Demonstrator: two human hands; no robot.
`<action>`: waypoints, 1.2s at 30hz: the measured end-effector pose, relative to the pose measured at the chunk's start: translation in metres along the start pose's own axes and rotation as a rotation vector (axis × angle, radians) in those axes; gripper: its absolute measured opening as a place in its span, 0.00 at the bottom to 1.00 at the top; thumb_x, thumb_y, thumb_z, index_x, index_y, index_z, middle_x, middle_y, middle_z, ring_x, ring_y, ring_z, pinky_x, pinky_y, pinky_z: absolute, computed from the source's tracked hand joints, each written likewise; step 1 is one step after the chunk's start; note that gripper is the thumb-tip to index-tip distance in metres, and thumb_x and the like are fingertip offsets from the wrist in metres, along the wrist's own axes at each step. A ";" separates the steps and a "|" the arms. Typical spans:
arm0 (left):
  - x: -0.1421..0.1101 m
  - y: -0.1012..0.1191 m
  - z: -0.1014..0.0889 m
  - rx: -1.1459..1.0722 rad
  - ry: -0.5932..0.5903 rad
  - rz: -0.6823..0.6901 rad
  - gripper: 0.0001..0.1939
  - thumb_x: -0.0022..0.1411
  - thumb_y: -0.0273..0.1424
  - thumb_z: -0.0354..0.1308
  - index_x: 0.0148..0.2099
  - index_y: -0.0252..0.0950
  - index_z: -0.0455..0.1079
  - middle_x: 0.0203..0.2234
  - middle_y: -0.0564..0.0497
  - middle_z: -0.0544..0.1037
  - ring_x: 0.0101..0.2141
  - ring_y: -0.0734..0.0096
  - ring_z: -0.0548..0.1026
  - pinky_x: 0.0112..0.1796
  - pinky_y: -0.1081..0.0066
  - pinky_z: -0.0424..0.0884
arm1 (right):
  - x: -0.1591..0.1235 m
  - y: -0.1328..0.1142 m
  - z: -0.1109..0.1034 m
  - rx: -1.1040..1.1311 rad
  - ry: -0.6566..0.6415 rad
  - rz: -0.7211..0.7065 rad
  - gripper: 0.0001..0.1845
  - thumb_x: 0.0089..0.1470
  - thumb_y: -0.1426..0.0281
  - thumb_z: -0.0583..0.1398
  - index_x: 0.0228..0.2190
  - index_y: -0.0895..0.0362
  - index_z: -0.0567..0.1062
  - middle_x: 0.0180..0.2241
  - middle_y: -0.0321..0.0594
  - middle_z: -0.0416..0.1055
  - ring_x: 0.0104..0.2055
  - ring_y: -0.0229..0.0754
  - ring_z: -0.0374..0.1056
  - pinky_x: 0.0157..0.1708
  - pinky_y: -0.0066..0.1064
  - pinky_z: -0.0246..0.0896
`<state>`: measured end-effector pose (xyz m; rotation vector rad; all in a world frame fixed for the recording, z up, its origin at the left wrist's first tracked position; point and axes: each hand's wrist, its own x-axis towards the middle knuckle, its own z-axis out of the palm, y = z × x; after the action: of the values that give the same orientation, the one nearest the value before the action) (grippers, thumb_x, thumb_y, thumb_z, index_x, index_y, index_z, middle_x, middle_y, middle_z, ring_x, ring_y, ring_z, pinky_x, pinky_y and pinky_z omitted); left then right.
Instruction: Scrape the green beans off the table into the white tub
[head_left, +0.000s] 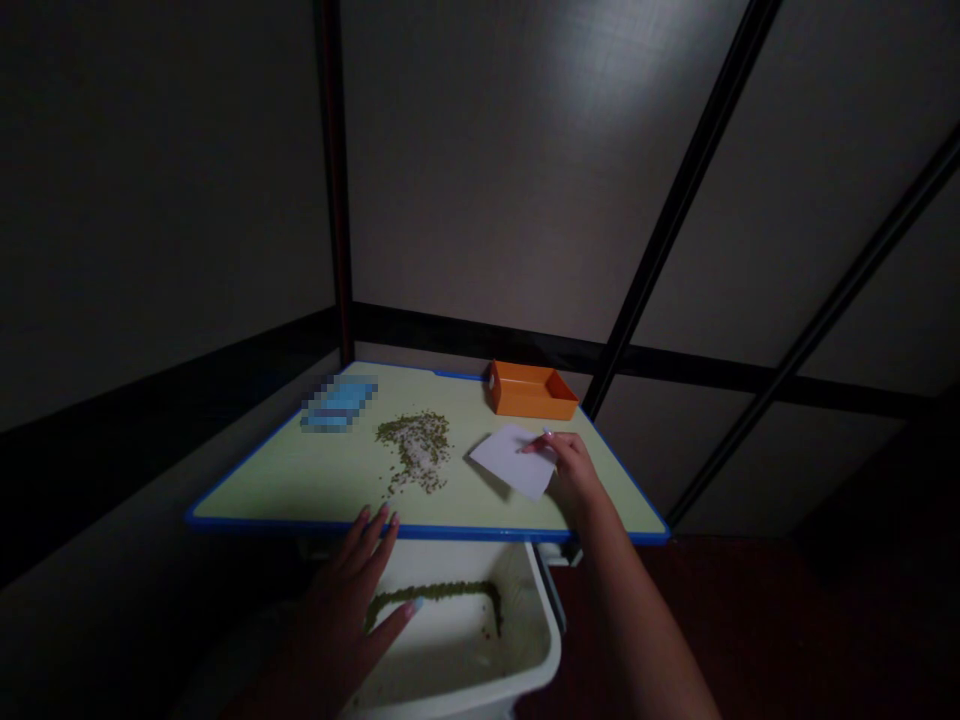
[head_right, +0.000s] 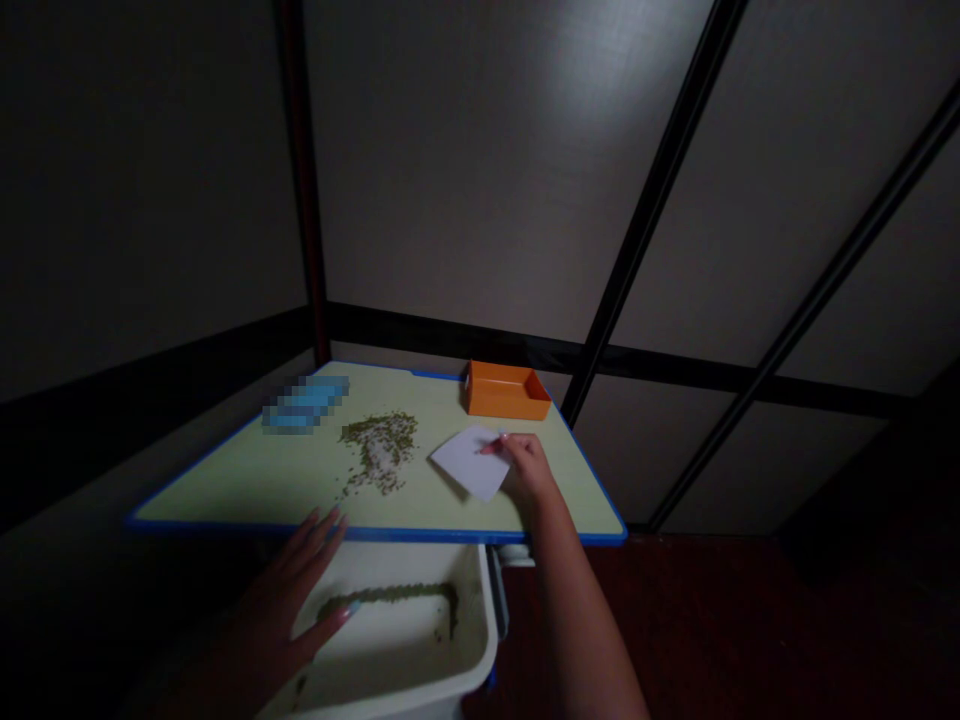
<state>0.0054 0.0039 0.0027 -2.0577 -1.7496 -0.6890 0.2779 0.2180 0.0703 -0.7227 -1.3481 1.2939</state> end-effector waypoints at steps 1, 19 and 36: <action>0.000 0.000 0.000 -0.001 -0.003 0.000 0.39 0.58 0.45 0.52 0.66 0.42 0.40 0.62 0.47 0.58 0.61 0.56 0.58 0.52 0.59 0.69 | 0.002 0.000 -0.003 -0.004 0.016 -0.037 0.19 0.43 0.54 0.63 0.20 0.58 0.78 0.21 0.43 0.75 0.20 0.38 0.63 0.22 0.29 0.55; 0.000 0.000 0.000 0.017 -0.022 -0.004 0.41 0.58 0.46 0.52 0.66 0.42 0.38 0.62 0.46 0.58 0.60 0.54 0.59 0.52 0.59 0.69 | -0.004 -0.006 0.015 -0.149 -0.401 0.208 0.21 0.36 0.53 0.68 0.25 0.59 0.81 0.20 0.39 0.72 0.20 0.35 0.61 0.21 0.27 0.54; 0.001 0.002 -0.002 -0.027 -0.019 -0.020 0.39 0.57 0.45 0.53 0.66 0.43 0.41 0.63 0.47 0.57 0.61 0.55 0.59 0.53 0.59 0.68 | 0.008 -0.005 -0.002 -0.134 0.007 -0.067 0.24 0.39 0.49 0.64 0.14 0.58 0.76 0.14 0.41 0.68 0.16 0.36 0.57 0.19 0.28 0.48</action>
<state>0.0072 0.0032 0.0050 -2.0740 -1.7834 -0.7047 0.2793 0.2253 0.0769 -0.7661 -1.4516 1.1561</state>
